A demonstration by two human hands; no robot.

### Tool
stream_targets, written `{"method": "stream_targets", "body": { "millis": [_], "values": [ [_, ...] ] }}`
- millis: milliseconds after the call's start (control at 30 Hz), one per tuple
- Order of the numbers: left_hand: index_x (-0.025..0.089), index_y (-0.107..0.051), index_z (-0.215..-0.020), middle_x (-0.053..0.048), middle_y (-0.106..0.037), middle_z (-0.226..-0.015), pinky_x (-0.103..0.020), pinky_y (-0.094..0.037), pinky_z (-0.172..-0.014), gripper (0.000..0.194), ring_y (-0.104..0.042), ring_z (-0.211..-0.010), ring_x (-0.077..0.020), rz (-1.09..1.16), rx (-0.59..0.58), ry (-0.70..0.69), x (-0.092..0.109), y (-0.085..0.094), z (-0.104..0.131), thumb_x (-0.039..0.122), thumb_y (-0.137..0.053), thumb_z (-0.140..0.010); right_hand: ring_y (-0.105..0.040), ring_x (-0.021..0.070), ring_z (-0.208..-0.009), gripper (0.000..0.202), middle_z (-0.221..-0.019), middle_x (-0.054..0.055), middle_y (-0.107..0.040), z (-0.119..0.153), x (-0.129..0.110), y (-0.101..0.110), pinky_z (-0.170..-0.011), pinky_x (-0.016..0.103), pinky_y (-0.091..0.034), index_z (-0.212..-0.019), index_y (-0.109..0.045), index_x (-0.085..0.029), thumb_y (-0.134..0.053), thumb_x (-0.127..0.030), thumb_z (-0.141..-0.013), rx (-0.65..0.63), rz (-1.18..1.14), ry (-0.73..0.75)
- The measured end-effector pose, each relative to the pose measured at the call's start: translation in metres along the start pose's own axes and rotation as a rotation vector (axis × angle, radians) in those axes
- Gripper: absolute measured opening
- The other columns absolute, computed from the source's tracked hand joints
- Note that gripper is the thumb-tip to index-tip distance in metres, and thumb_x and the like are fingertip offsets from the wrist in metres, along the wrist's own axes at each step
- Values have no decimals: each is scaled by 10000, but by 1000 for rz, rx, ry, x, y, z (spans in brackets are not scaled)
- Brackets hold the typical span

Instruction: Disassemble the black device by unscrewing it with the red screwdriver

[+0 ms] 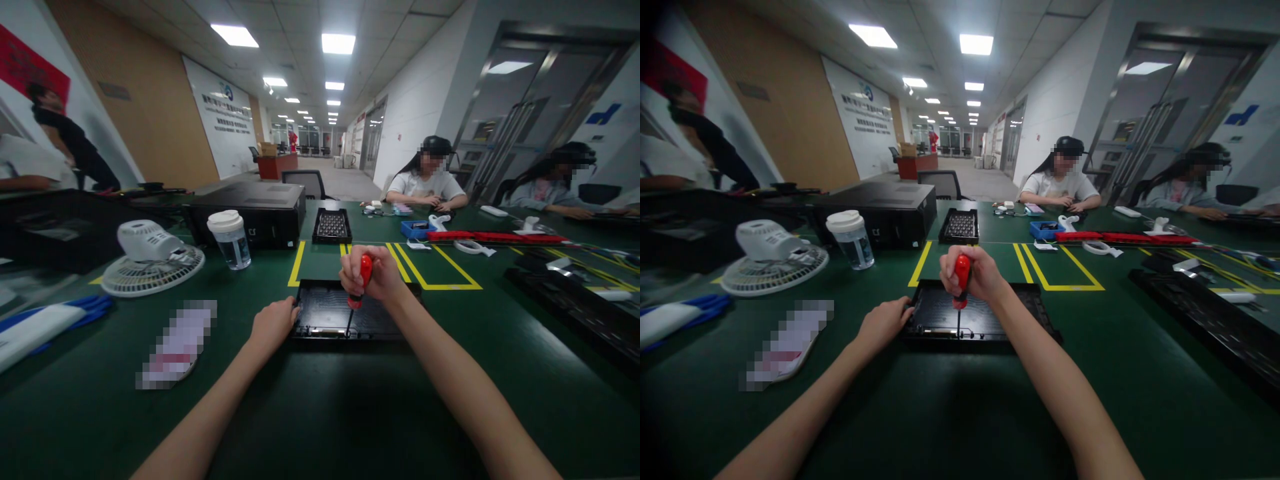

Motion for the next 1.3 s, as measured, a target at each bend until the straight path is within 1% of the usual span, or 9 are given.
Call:
{"method": "stream_targets", "body": {
  "millis": [67,167,367,467,567,733,1000,1300],
  "values": [
    [213,-541,-1026,-86,-658,-961,-331,-482,-672,322,-625,-851,-237,2,7,-11,0,1,1,387,-318,-872,-452,100,-364,346,-484,-25,-453,0,-1,0,-357,228,-344,-584,-558,-156,-424,-409,-779,28,2,-15],
    [215,-539,-1037,-87,-655,-974,-324,-479,-675,325,-623,-862,-233,6,-4,-6,1,2,1,389,-319,-873,-446,103,-371,297,-496,-22,-450,1,-2,2,-367,231,-338,-586,-535,-161,-406,-347,-778,80,20,-19],
    [206,-540,-1023,-91,-653,-979,-298,-474,-676,324,-622,-859,-217,8,-10,0,2,3,2,392,-318,-876,-460,106,-418,258,-549,-14,-467,4,-1,3,-395,230,-342,-642,-535,-159,-389,-299,-801,126,14,32],
    [205,-543,-1009,-88,-655,-971,-315,-477,-680,318,-624,-860,-229,1,-12,5,2,2,1,392,-327,-872,-476,107,-433,246,-574,-8,-485,5,-1,1,-404,232,-355,-658,-534,-154,-385,-280,-807,138,34,49],
    [210,-543,-1005,-84,-657,-958,-333,-479,-678,314,-625,-858,-240,-4,-12,6,0,0,0,395,-330,-868,-489,105,-442,232,-588,-7,-498,6,1,0,-405,227,-365,-667,-527,-154,-399,-287,-807,162,68,55],
    [207,-544,-1002,-84,-658,-953,-315,-475,-674,316,-625,-847,-229,-5,4,1,-1,-1,-1,400,-332,-867,-498,102,-450,224,-598,-12,-508,7,3,0,-409,223,-377,-681,-528,-161,-405,-293,-813,200,104,67],
    [216,-541,-1032,-80,-655,-962,-322,-477,-675,312,-624,-855,-231,3,-8,3,0,0,0,387,-339,-868,-516,98,-467,201,-618,-10,-527,10,2,-2,-440,225,-401,-702,-534,-161,-433,-290,-818,269,136,75],
    [210,-547,-1007,-81,-657,-954,-308,-476,-671,310,-625,-840,-221,17,-5,2,0,1,0,391,-337,-868,-523,98,-473,187,-622,-9,-538,14,-1,-3,-452,224,-397,-724,-542,-157,-436,-271,-827,320,159,90]
  ]
}}
Point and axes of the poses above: each hand's wrist, its own z-axis away from the middle knuckle, its own y-axis out of the back of the hand, x = y × z, the point moved 3 cm from there along -z, towards the middle knuckle
